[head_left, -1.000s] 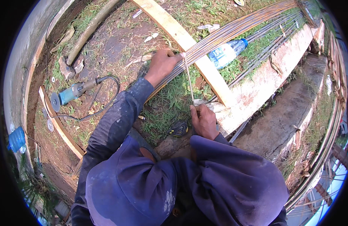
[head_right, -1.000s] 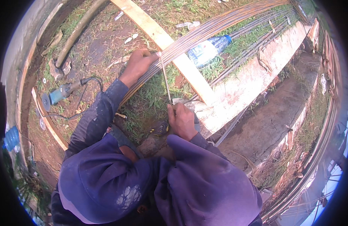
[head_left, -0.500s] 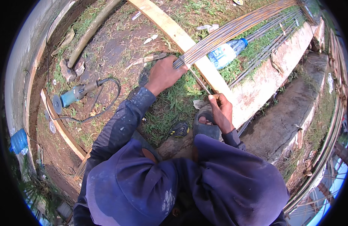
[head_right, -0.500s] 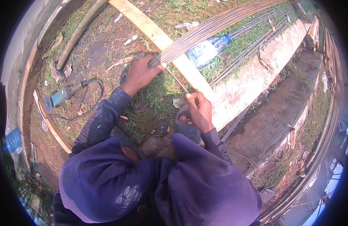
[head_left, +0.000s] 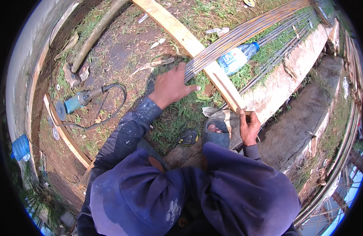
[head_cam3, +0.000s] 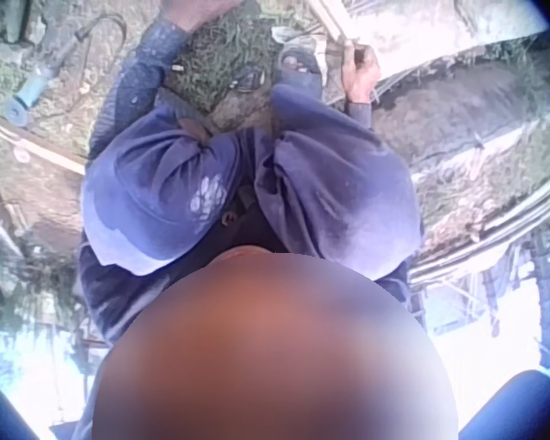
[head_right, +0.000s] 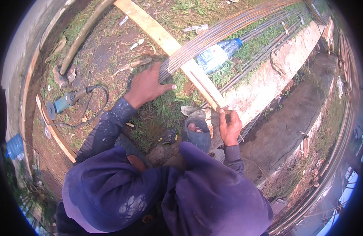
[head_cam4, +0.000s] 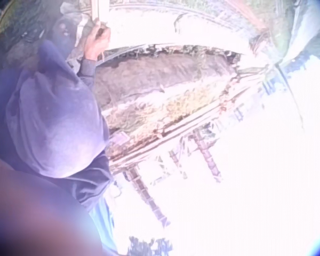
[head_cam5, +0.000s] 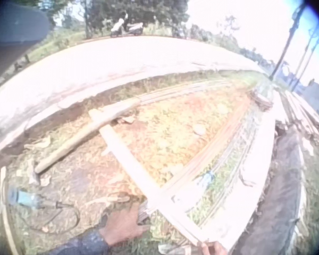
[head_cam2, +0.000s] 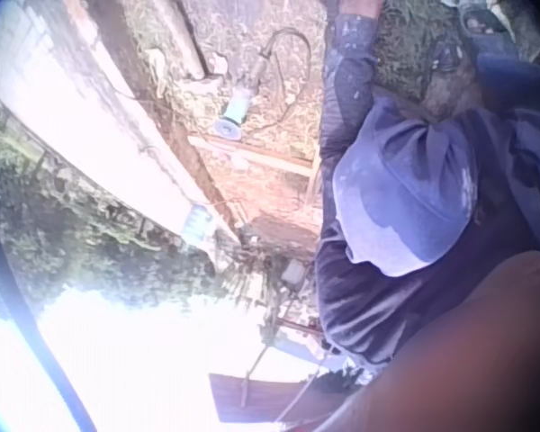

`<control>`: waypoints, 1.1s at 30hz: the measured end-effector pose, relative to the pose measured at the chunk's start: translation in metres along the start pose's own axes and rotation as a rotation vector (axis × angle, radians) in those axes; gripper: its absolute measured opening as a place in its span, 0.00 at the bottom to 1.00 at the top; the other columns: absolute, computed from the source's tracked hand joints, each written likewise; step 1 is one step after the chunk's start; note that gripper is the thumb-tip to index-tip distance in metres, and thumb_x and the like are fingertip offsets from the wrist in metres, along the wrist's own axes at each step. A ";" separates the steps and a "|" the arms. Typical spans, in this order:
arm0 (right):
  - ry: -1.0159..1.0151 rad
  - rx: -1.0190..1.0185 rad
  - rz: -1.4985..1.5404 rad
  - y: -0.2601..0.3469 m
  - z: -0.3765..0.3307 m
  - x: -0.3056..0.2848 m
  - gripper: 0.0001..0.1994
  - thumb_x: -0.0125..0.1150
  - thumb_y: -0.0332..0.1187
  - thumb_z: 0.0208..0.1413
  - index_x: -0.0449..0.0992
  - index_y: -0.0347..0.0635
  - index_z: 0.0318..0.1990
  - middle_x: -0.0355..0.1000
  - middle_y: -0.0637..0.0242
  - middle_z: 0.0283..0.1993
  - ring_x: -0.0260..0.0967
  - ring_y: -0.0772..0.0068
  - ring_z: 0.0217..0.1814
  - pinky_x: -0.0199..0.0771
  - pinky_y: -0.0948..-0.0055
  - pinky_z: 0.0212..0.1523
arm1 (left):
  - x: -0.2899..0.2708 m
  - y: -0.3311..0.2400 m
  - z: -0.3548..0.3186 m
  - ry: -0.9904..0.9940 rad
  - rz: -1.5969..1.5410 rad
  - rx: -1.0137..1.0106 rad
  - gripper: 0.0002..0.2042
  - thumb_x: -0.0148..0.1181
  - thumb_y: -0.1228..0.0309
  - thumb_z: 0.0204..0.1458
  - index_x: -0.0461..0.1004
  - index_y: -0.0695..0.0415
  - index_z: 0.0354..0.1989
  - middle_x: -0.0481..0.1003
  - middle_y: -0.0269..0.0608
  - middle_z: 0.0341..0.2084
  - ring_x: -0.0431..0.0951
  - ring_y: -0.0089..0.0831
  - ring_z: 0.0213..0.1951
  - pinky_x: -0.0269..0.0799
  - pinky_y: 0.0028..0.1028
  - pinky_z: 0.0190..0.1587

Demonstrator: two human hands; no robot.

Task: The person measures and aligns multiple long metal rods on wooden supports, then wraps and twists wire around them to secure them together. They use a tape measure to check lengths and an angle grinder to cut the rods.

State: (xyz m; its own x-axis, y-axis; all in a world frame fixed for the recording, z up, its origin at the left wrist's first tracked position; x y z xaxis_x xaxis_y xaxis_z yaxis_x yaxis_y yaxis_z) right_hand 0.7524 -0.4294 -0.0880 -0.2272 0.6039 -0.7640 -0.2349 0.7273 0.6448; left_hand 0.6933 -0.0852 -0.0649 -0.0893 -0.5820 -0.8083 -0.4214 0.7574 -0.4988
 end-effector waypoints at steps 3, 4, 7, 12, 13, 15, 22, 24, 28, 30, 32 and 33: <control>-0.141 0.204 -0.009 -0.020 -0.007 -0.017 0.12 0.63 0.37 0.63 0.76 0.34 0.35 0.76 0.54 0.30 0.73 0.58 0.30 0.72 0.62 0.36 | 0.003 0.005 -0.024 -0.166 0.073 -0.082 0.29 0.70 0.56 0.51 0.66 0.65 0.50 0.79 0.60 0.37 0.82 0.58 0.40 0.78 0.49 0.42; -0.183 0.251 -0.008 -0.021 -0.009 -0.022 0.11 0.60 0.36 0.64 0.77 0.34 0.40 0.77 0.54 0.33 0.74 0.59 0.33 0.73 0.62 0.38 | 0.009 0.010 -0.023 -0.151 0.082 -0.096 0.27 0.70 0.58 0.50 0.66 0.64 0.48 0.79 0.60 0.37 0.82 0.57 0.40 0.78 0.50 0.41; -0.253 0.175 -0.090 -0.033 -0.004 -0.027 0.11 0.59 0.33 0.65 0.77 0.33 0.45 0.77 0.52 0.37 0.75 0.59 0.37 0.73 0.63 0.41 | 0.021 0.025 -0.019 -0.111 0.104 -0.128 0.22 0.70 0.63 0.49 0.65 0.63 0.43 0.78 0.60 0.36 0.82 0.56 0.38 0.79 0.49 0.38; -0.123 -0.125 -0.236 0.008 0.040 -0.012 0.19 0.60 0.32 0.63 0.69 0.36 0.59 0.68 0.49 0.58 0.66 0.46 0.61 0.67 0.54 0.61 | 0.020 0.027 -0.018 -0.137 0.100 -0.112 0.16 0.65 0.69 0.49 0.65 0.62 0.41 0.78 0.57 0.31 0.82 0.55 0.31 0.79 0.48 0.33; -0.104 -0.215 -0.209 0.030 0.054 -0.007 0.19 0.61 0.32 0.62 0.70 0.35 0.59 0.68 0.48 0.57 0.67 0.46 0.61 0.68 0.53 0.60 | 0.017 0.023 -0.021 -0.189 0.091 -0.067 0.16 0.64 0.70 0.49 0.65 0.62 0.40 0.78 0.57 0.30 0.82 0.56 0.30 0.79 0.48 0.33; -0.065 -0.422 -0.211 0.070 0.082 0.010 0.21 0.61 0.32 0.62 0.69 0.37 0.60 0.68 0.48 0.59 0.67 0.45 0.60 0.67 0.53 0.61 | 0.011 0.014 -0.028 -0.300 0.073 0.013 0.15 0.63 0.71 0.49 0.65 0.63 0.40 0.78 0.56 0.28 0.82 0.56 0.29 0.79 0.48 0.32; 0.152 -0.872 -0.414 0.180 0.159 0.066 0.29 0.64 0.30 0.53 0.65 0.40 0.64 0.65 0.53 0.64 0.62 0.48 0.68 0.61 0.50 0.68 | 0.022 0.041 -0.029 -0.178 -0.009 -0.093 0.16 0.64 0.71 0.47 0.64 0.63 0.40 0.78 0.58 0.29 0.82 0.58 0.31 0.78 0.50 0.35; 0.241 -0.984 -0.621 0.186 0.172 0.079 0.32 0.64 0.30 0.50 0.64 0.41 0.65 0.65 0.55 0.65 0.60 0.49 0.70 0.58 0.48 0.71 | 0.018 0.041 -0.031 -0.129 -0.090 -0.073 0.17 0.64 0.70 0.47 0.65 0.63 0.41 0.78 0.59 0.30 0.81 0.59 0.33 0.78 0.51 0.38; 0.528 -1.098 -0.786 0.182 0.202 0.099 0.31 0.65 0.30 0.47 0.65 0.42 0.62 0.68 0.57 0.62 0.61 0.54 0.70 0.55 0.48 0.73 | 0.000 0.051 -0.045 -0.017 -0.254 -0.118 0.25 0.70 0.61 0.44 0.70 0.65 0.46 0.79 0.61 0.32 0.81 0.59 0.38 0.75 0.51 0.43; 0.612 -1.165 -0.816 0.182 0.217 0.103 0.31 0.69 0.30 0.43 0.66 0.42 0.58 0.70 0.56 0.58 0.65 0.51 0.65 0.58 0.49 0.71 | -0.003 0.075 -0.055 0.170 -0.325 -0.174 0.25 0.71 0.59 0.44 0.74 0.65 0.44 0.79 0.59 0.32 0.82 0.57 0.38 0.75 0.49 0.42; 0.754 -1.168 -0.742 0.189 0.228 0.105 0.29 0.69 0.30 0.41 0.67 0.40 0.55 0.72 0.51 0.52 0.68 0.45 0.59 0.66 0.51 0.62 | 0.005 0.098 -0.068 0.270 -0.363 -0.169 0.24 0.74 0.56 0.43 0.79 0.66 0.39 0.81 0.53 0.29 0.83 0.48 0.33 0.76 0.42 0.38; 0.834 -1.173 -0.711 0.193 0.235 0.104 0.28 0.69 0.30 0.40 0.68 0.39 0.53 0.73 0.49 0.49 0.69 0.43 0.56 0.68 0.52 0.59 | 0.014 0.106 -0.069 0.356 -0.457 -0.174 0.23 0.74 0.57 0.43 0.79 0.66 0.39 0.81 0.51 0.28 0.83 0.45 0.31 0.76 0.40 0.36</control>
State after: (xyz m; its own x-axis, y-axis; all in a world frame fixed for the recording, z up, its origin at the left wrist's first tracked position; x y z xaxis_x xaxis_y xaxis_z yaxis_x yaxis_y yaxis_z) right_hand 0.9051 -0.1498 -0.0491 -0.0955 -0.3554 -0.9298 -0.9840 -0.1076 0.1422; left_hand 0.5847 -0.0329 -0.1073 -0.1480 -0.9231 -0.3551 -0.6273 0.3652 -0.6879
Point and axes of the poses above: each hand's wrist, its own z-axis towards the middle knuckle, its own x-axis out of the palm, y = z × x, the point moved 6 cm from there along z, towards the middle knuckle
